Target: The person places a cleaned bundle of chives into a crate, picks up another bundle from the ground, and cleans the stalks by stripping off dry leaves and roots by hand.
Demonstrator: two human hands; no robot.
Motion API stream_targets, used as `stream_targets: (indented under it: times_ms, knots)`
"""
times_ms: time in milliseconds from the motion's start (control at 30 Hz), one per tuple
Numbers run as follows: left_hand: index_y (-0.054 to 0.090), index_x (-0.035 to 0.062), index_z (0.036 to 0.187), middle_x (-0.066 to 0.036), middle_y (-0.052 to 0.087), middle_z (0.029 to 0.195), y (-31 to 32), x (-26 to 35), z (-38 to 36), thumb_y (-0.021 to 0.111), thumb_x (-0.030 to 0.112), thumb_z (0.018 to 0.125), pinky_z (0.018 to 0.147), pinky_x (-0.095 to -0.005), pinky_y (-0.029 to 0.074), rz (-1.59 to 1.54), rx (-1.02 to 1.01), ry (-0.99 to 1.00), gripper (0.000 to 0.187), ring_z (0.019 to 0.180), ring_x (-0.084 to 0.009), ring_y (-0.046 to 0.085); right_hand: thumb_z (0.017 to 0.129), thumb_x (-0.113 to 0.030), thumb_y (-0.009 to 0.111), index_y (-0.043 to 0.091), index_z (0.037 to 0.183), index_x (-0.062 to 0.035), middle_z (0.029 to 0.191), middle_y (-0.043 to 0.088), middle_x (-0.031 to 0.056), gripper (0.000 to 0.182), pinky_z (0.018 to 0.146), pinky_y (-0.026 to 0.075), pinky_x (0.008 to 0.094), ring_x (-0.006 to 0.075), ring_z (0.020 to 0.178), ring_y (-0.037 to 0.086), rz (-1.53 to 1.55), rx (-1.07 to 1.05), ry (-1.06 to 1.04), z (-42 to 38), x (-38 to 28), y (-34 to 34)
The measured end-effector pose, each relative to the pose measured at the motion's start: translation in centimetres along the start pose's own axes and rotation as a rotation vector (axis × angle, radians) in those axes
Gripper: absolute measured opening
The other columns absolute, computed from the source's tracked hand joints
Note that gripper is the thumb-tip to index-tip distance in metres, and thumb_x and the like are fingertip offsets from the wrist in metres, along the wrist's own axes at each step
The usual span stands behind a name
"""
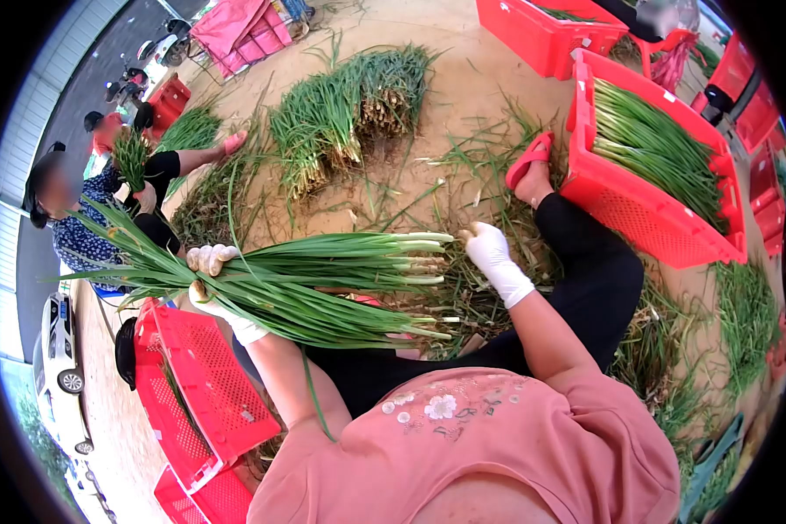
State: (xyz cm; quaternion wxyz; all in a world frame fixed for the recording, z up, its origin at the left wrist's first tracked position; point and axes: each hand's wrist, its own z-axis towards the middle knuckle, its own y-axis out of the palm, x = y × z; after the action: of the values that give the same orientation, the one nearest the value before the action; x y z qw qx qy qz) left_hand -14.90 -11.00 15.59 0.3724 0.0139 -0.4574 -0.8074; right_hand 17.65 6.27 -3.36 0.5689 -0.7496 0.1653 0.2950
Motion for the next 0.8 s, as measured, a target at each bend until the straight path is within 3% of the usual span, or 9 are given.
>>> stream_targets:
  times_ms: [100,167,233,367,433,533,600,733,800]
  knots:
    - [0.040,0.0115,0.078,0.002,0.038,0.069,0.8,0.3,0.0,0.062,0.004,0.069,0.082,-0.0327,0.040,0.028,0.031,0.058,0.025,0.070,-0.0126,0.043,0.073,-0.040,0.065,0.064,0.094,-0.0015,0.086,0.064,0.0187,0.044,0.077,0.046,0.0364,0.0314,0.084,0.061,-0.016,-0.391,0.090,-1.2,0.7,-4.3]
    - [0.039,0.0115,0.077,0.002,0.038,0.069,0.8,0.3,0.0,0.061,0.005,0.070,0.083,-0.0314,0.041,0.079,0.074,0.117,0.023,0.069,-0.0124,0.043,0.069,-0.044,0.068,0.065,0.094,-0.0011,0.088,0.065,0.0171,0.049,0.078,0.046,0.0338,0.0276,0.085,0.062,0.141,-0.407,-0.115,-2.7,-1.7,-6.0]
    - [0.039,0.0114,0.077,0.002,0.038,0.069,0.7,0.2,0.1,0.060,0.006,0.070,0.083,-0.0310,0.041,0.081,0.080,0.116,0.022,0.069,-0.0122,0.043,0.069,-0.034,0.071,0.064,0.096,-0.0031,0.087,0.063,0.0157,0.041,0.075,0.048,0.0344,0.0280,0.082,0.061,0.395,-0.161,-0.354,-3.9,-4.1,-4.8]
    - [0.043,0.0088,0.078,-0.001,0.043,0.071,0.6,0.2,0.3,0.062,0.004,0.070,0.089,-0.0338,0.040,0.080,0.054,0.071,0.021,0.073,-0.0139,0.047,0.068,-0.034,0.070,0.065,0.094,-0.0101,0.095,0.059,0.0091,0.035,0.085,0.040,0.0400,0.0282,0.096,0.053,0.186,0.241,-0.754,-4.9,-8.4,-2.6]
    - [0.042,0.0088,0.078,-0.001,0.043,0.071,0.9,-0.1,0.3,0.062,0.005,0.071,0.089,-0.0340,0.040,0.102,0.042,0.064,0.021,0.073,-0.0138,0.047,0.072,-0.037,0.066,0.065,0.097,-0.0117,0.103,0.058,0.0086,0.035,0.092,0.033,0.0423,0.0292,0.104,0.049,0.146,0.067,-0.621,-4.6,-8.7,-1.3]
    - [0.042,0.0090,0.078,-0.001,0.041,0.070,1.0,-0.5,0.4,0.061,0.006,0.071,0.088,-0.0338,0.040,0.110,0.038,0.049,0.021,0.072,-0.0137,0.046,0.072,-0.035,0.066,0.066,0.096,-0.0104,0.098,0.060,0.0105,0.035,0.087,0.038,0.0400,0.0294,0.097,0.054,0.193,-0.005,-0.642,-4.0,-8.2,-0.4]
    - [0.041,0.0094,0.077,0.000,0.039,0.069,1.5,-1.1,0.2,0.060,0.005,0.071,0.084,-0.0316,0.040,0.084,0.082,0.035,0.020,0.068,-0.0134,0.043,0.072,-0.031,0.065,0.066,0.092,-0.0082,0.091,0.062,0.0132,0.030,0.080,0.045,0.0378,0.0301,0.088,0.058,0.344,-0.247,-0.492,-3.8,-7.8,-0.8]
    - [0.040,0.0098,0.077,0.001,0.038,0.068,0.9,-1.6,0.4,0.061,0.003,0.069,0.083,-0.0306,0.040,0.033,0.046,0.023,0.023,0.068,-0.0129,0.042,0.071,-0.023,0.062,0.065,0.088,-0.0072,0.089,0.062,0.0159,0.023,0.078,0.047,0.0384,0.0316,0.087,0.060,-0.114,-0.089,-0.393,-3.3,-7.0,-0.6]
    - [0.040,0.0102,0.077,0.001,0.039,0.068,1.1,-0.9,0.4,0.063,0.004,0.069,0.087,-0.0323,0.040,0.080,0.042,0.032,0.025,0.069,-0.0129,0.044,0.072,-0.025,0.063,0.066,0.092,-0.0074,0.086,0.062,0.0192,0.027,0.077,0.047,0.0386,0.0342,0.086,0.060,0.011,-0.063,-0.241,-1.0,-2.8,1.7]
